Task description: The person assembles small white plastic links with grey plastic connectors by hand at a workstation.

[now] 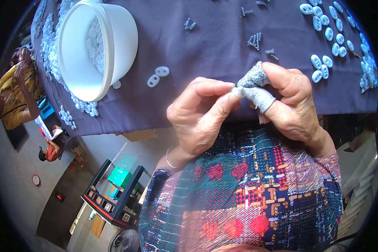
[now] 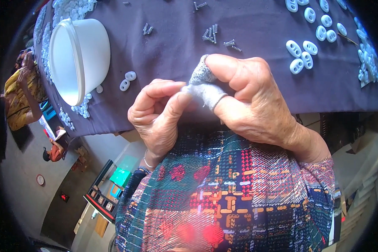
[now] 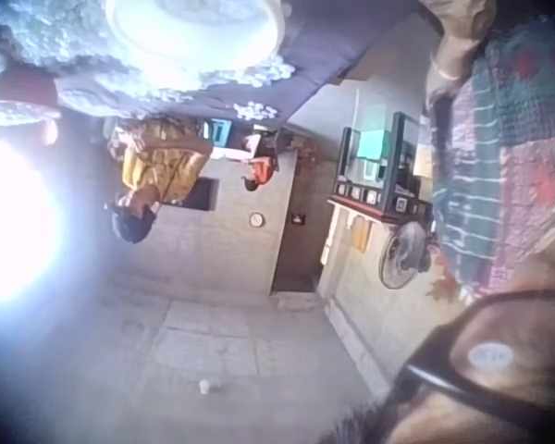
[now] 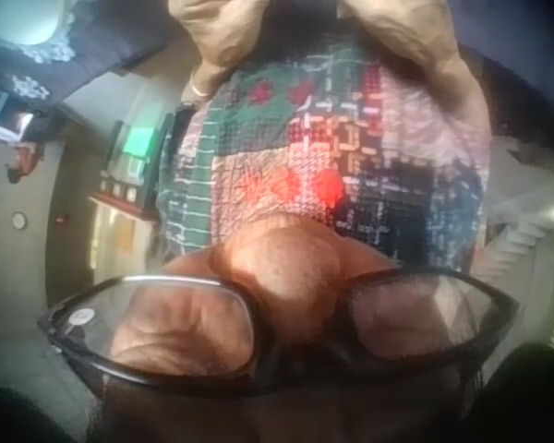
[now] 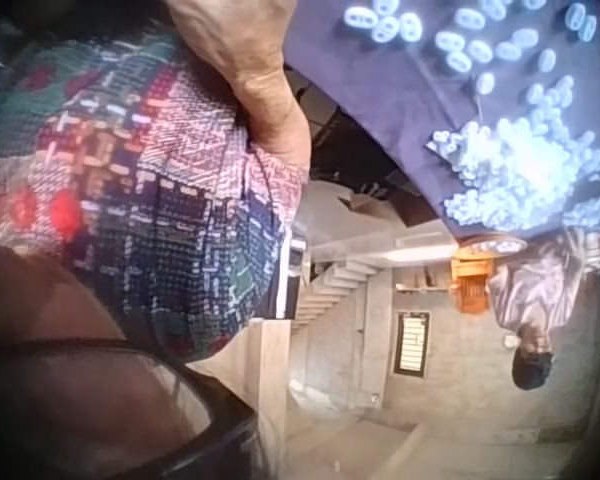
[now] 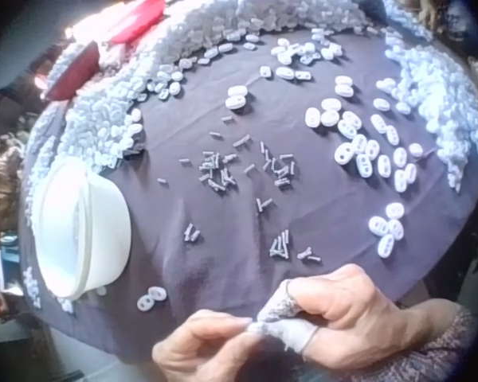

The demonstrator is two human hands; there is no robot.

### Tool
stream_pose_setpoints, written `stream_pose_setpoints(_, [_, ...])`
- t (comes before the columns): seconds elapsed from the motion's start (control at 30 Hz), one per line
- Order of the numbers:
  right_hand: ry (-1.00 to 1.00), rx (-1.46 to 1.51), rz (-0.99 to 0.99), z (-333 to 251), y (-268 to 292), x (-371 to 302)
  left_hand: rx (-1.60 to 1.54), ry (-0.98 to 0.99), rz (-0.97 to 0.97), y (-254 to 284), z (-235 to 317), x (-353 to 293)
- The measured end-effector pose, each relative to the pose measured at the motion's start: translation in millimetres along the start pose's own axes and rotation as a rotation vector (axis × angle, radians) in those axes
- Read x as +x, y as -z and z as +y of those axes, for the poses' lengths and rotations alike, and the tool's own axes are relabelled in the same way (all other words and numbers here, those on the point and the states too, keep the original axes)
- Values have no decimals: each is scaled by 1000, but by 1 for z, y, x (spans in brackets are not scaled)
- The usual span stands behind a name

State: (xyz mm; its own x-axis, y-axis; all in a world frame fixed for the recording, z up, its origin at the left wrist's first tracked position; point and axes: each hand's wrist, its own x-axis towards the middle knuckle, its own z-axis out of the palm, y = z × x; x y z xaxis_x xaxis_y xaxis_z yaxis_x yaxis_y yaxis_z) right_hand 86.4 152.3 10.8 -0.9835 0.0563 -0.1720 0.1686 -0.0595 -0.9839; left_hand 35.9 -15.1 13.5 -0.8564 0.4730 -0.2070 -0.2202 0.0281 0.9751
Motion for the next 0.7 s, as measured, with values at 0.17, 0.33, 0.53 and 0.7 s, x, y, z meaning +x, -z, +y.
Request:
stream_pose_setpoints(0.17, [-41,-13,-45,-3,2,4,-59,20,14,0,2,2])
stream_pose_setpoints(0.33, [170,-218,10,-9,-1,5,-225,158,32,2,9,4])
stream_pose_setpoints(0.53, [519,-721,104,-9,-9,6,-414,262,34,3,13,6])
stream_pose_setpoints(0.7, [451,-782,48,-17,-12,3,-440,226,21,-1,9,5])
